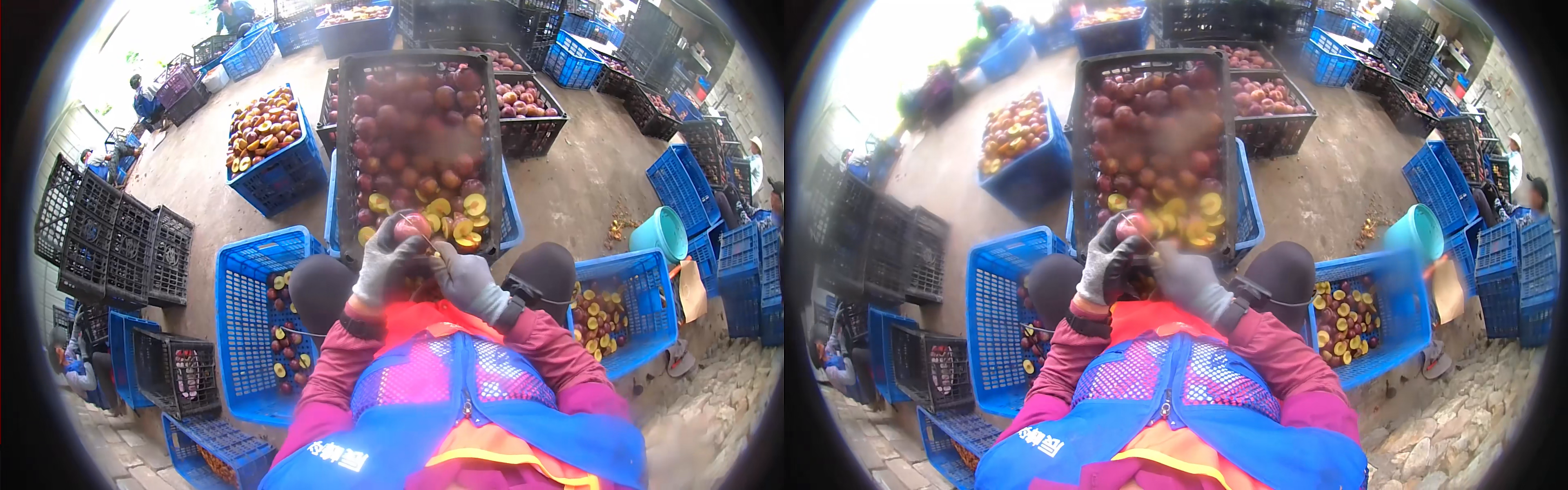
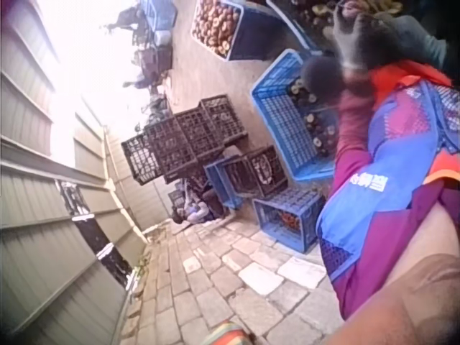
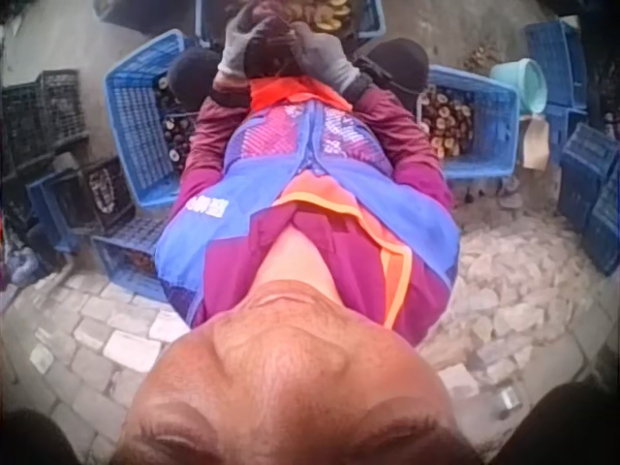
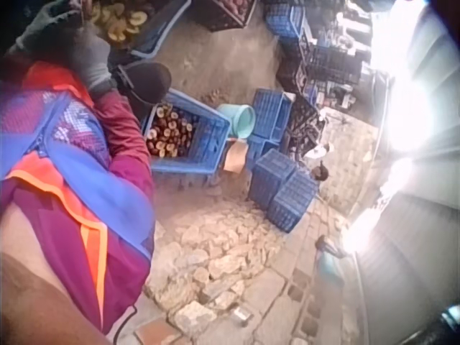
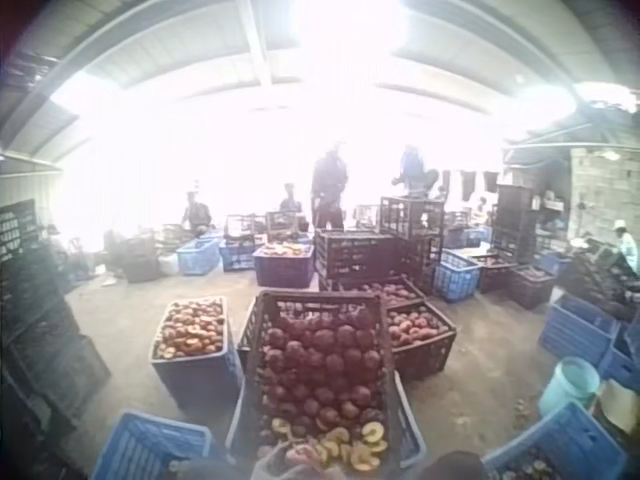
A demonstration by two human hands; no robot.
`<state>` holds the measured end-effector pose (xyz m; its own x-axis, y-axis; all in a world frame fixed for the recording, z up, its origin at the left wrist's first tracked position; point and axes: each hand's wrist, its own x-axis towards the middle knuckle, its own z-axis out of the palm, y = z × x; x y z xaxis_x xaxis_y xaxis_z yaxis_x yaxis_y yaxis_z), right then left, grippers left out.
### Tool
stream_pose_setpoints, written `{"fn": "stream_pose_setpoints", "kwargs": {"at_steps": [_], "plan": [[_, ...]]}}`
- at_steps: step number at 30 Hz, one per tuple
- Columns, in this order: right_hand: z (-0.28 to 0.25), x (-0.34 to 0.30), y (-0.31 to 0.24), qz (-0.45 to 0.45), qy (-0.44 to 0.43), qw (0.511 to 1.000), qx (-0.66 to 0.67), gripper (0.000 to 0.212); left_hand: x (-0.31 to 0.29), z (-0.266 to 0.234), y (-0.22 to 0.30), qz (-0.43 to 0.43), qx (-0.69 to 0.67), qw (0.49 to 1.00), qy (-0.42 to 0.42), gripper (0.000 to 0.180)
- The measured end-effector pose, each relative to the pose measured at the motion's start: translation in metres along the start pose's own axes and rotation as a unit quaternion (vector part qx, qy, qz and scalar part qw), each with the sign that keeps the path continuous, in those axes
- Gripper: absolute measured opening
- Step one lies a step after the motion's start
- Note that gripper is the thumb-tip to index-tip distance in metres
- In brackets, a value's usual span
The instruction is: The person is sorting and cutting plums or similar small fruit in half using a small knife.
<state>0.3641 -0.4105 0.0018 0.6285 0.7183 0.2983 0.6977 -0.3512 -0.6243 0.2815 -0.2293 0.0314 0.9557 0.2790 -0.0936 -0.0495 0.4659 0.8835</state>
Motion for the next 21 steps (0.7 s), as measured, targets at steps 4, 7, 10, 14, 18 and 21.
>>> {"fn": "stream_pose_setpoints", "kwargs": {"at_steps": [4, 7, 10, 14, 18, 21], "plan": [[0.011, -0.003, -0.003, 0.009, -0.005, 0.999, -0.031, 0.034, 0.008, -0.003, -0.016, -0.118, -0.349, 0.929, 0.015, 0.044], [0.013, -0.007, -0.003, -0.008, 0.007, 0.999, -0.04, 0.033, 0.015, 0.001, -0.01, -0.124, -0.355, 0.921, 0.104, 0.046], [0.012, -0.007, -0.006, -0.022, 0.007, 0.998, -0.053, 0.033, 0.015, -0.021, -0.011, -0.069, -0.179, 0.976, 0.1, 0.043], [0.015, -0.006, -0.007, -0.018, 0.002, 0.998, -0.054, 0.031, 0.028, -0.046, -0.041, 0.183, 0.145, 0.965, 0.115, 0.042], [0.013, -0.002, -0.01, -0.007, -0.011, 0.998, -0.057, 0.03, 0.007, -0.014, -0.028, 0.091, 0.142, 0.981, 0.094, 0.042], [0.015, -0.003, -0.005, -0.03, -0.011, 0.995, -0.094, 0.036, 0.005, -0.031, -0.043, -0.041, -0.073, 0.996, 0.015, 0.041]]}}
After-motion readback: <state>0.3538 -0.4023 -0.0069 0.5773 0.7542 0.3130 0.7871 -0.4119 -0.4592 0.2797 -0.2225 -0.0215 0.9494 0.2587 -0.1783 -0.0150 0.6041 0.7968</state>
